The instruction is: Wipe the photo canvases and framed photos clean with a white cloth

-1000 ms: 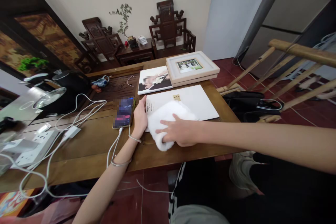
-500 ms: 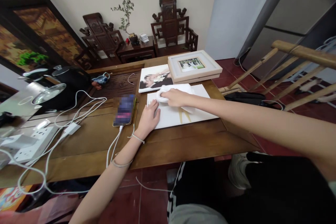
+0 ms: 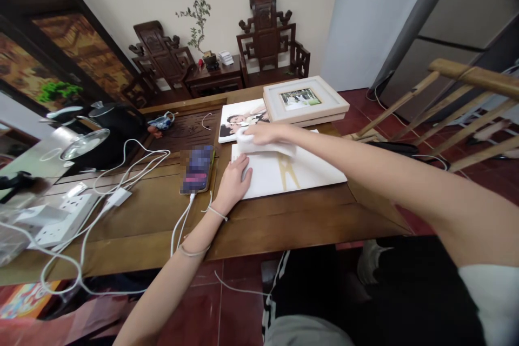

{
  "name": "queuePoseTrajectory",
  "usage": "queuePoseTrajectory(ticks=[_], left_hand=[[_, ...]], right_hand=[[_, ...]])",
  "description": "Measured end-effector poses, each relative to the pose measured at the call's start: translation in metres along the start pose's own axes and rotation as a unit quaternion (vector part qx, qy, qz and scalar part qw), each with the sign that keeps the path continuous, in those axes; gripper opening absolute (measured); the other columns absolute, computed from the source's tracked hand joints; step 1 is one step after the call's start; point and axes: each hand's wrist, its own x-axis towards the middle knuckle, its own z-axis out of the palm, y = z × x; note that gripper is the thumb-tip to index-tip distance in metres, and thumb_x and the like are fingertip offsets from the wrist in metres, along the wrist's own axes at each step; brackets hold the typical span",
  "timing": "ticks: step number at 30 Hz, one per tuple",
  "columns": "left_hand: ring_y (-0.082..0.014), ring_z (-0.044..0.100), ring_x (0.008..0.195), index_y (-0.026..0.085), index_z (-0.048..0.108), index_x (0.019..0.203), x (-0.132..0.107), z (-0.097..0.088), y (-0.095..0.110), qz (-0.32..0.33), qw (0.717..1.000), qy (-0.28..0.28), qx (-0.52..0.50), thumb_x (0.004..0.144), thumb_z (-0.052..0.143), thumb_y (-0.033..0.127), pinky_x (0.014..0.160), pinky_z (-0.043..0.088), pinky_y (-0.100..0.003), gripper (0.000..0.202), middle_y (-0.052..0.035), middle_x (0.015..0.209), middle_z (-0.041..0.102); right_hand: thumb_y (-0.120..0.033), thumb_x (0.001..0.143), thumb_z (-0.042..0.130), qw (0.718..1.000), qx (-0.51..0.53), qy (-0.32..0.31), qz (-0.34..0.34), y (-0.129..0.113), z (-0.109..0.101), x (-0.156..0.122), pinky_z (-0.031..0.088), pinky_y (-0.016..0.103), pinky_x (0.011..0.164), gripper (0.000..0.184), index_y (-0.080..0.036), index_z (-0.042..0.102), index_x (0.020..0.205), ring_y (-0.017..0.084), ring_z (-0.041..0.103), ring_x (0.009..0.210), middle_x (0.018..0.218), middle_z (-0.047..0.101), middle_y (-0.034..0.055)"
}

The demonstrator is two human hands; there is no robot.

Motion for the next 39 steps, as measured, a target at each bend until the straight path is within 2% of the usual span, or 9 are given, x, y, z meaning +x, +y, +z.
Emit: queuePoseTrajectory(ticks=[2, 6, 10, 15, 18, 21, 26, 33, 39], left_hand=[[-0.0331, 0.047, 0.140, 0.014, 0.064, 0.128, 0.000, 0.001, 0.000, -0.005, 1.000, 0.004, -0.007, 0.093, 0.048, 0.028, 0.118, 0.032, -0.056, 0.041, -0.0169, 0.146, 0.056], [-0.0324, 0.048, 0.139, 0.012, 0.062, 0.129, 0.000, 0.003, -0.003, -0.009, 1.000, 0.016, -0.024, 0.092, 0.050, 0.028, 0.119, 0.033, -0.054, 0.042, -0.0181, 0.144, 0.057], [-0.0324, 0.042, 0.144, 0.010, 0.059, 0.133, 0.002, 0.005, -0.007, -0.016, 0.999, 0.020, -0.041, 0.093, 0.048, 0.030, 0.119, 0.032, -0.053, 0.046, -0.0198, 0.149, 0.051], [-0.0324, 0.040, 0.145, 0.012, 0.056, 0.136, 0.004, 0.006, -0.010, -0.028, 0.998, 0.020, -0.051, 0.091, 0.048, 0.029, 0.120, 0.029, -0.054, 0.049, -0.0187, 0.151, 0.049], [-0.0327, 0.040, 0.145, 0.014, 0.057, 0.136, 0.005, 0.007, -0.012, -0.031, 0.997, 0.023, -0.063, 0.091, 0.049, 0.030, 0.120, 0.030, -0.054, 0.048, -0.0171, 0.151, 0.050], [-0.0325, 0.039, 0.145, 0.014, 0.057, 0.135, 0.005, 0.008, -0.011, -0.032, 0.997, 0.019, -0.065, 0.091, 0.049, 0.030, 0.120, 0.029, -0.054, 0.048, -0.0171, 0.151, 0.050], [-0.0328, 0.039, 0.145, 0.009, 0.058, 0.134, 0.005, 0.007, -0.010, -0.025, 0.998, 0.013, -0.055, 0.092, 0.048, 0.030, 0.121, 0.029, -0.052, 0.048, -0.0202, 0.150, 0.049], [-0.0317, 0.042, 0.144, 0.012, 0.061, 0.131, 0.006, 0.007, -0.014, -0.015, 0.998, 0.019, -0.049, 0.091, 0.048, 0.033, 0.121, 0.030, -0.050, 0.047, -0.0168, 0.148, 0.053], [-0.0322, 0.041, 0.144, 0.011, 0.061, 0.131, 0.005, 0.004, -0.013, -0.015, 0.998, 0.009, -0.054, 0.092, 0.049, 0.034, 0.121, 0.030, -0.050, 0.047, -0.0183, 0.149, 0.052]], right_hand=[[0.000, 0.072, 0.045, 0.997, 0.005, -0.017, 0.072, 0.024, -0.004, -0.022, 0.043, 0.030, 0.078, 0.048, -0.010, 0.063, 0.116, 0.024, 0.062, 0.099, 0.119, 0.067, 0.0157], [-0.004, 0.072, 0.045, 0.992, 0.028, -0.009, 0.120, 0.074, -0.002, -0.074, 0.045, 0.033, 0.081, 0.043, -0.013, 0.063, 0.110, 0.026, 0.061, 0.102, 0.121, 0.065, 0.0145], [-0.008, 0.072, 0.044, 0.993, -0.003, 0.018, 0.114, 0.098, 0.014, -0.125, 0.042, 0.032, 0.073, 0.034, -0.018, 0.061, 0.099, 0.024, 0.060, 0.089, 0.099, 0.068, 0.0102], [-0.007, 0.068, 0.043, 0.999, -0.012, -0.013, 0.037, 0.066, 0.038, -0.179, 0.039, 0.033, 0.072, 0.025, -0.021, 0.057, 0.083, 0.024, 0.056, 0.076, 0.073, 0.058, 0.0049], [-0.007, 0.066, 0.043, 0.997, 0.032, -0.055, 0.041, 0.036, 0.043, -0.207, 0.042, 0.033, 0.079, 0.029, -0.024, 0.060, 0.083, 0.025, 0.059, 0.087, 0.080, 0.061, 0.0059], [-0.008, 0.065, 0.045, 0.990, 0.067, -0.095, 0.084, 0.022, 0.043, -0.224, 0.044, 0.034, 0.084, 0.033, -0.028, 0.063, 0.085, 0.026, 0.060, 0.097, 0.090, 0.064, 0.0062], [-0.010, 0.065, 0.046, 0.992, 0.087, -0.057, 0.072, 0.041, 0.039, -0.214, 0.043, 0.036, 0.090, 0.030, -0.025, 0.063, 0.084, 0.027, 0.059, 0.101, 0.096, 0.066, 0.0074], [-0.011, 0.063, 0.045, 0.999, 0.040, -0.018, 0.030, 0.084, 0.016, -0.144, 0.040, 0.033, 0.073, 0.013, -0.021, 0.049, 0.070, 0.022, 0.055, 0.078, 0.076, 0.058, 0.0032], [-0.010, 0.061, 0.046, 0.996, 0.056, 0.003, 0.070, 0.104, 0.001, -0.099, 0.042, 0.035, 0.073, 0.019, -0.021, 0.052, 0.075, 0.025, 0.058, 0.087, 0.089, 0.063, 0.0075]])
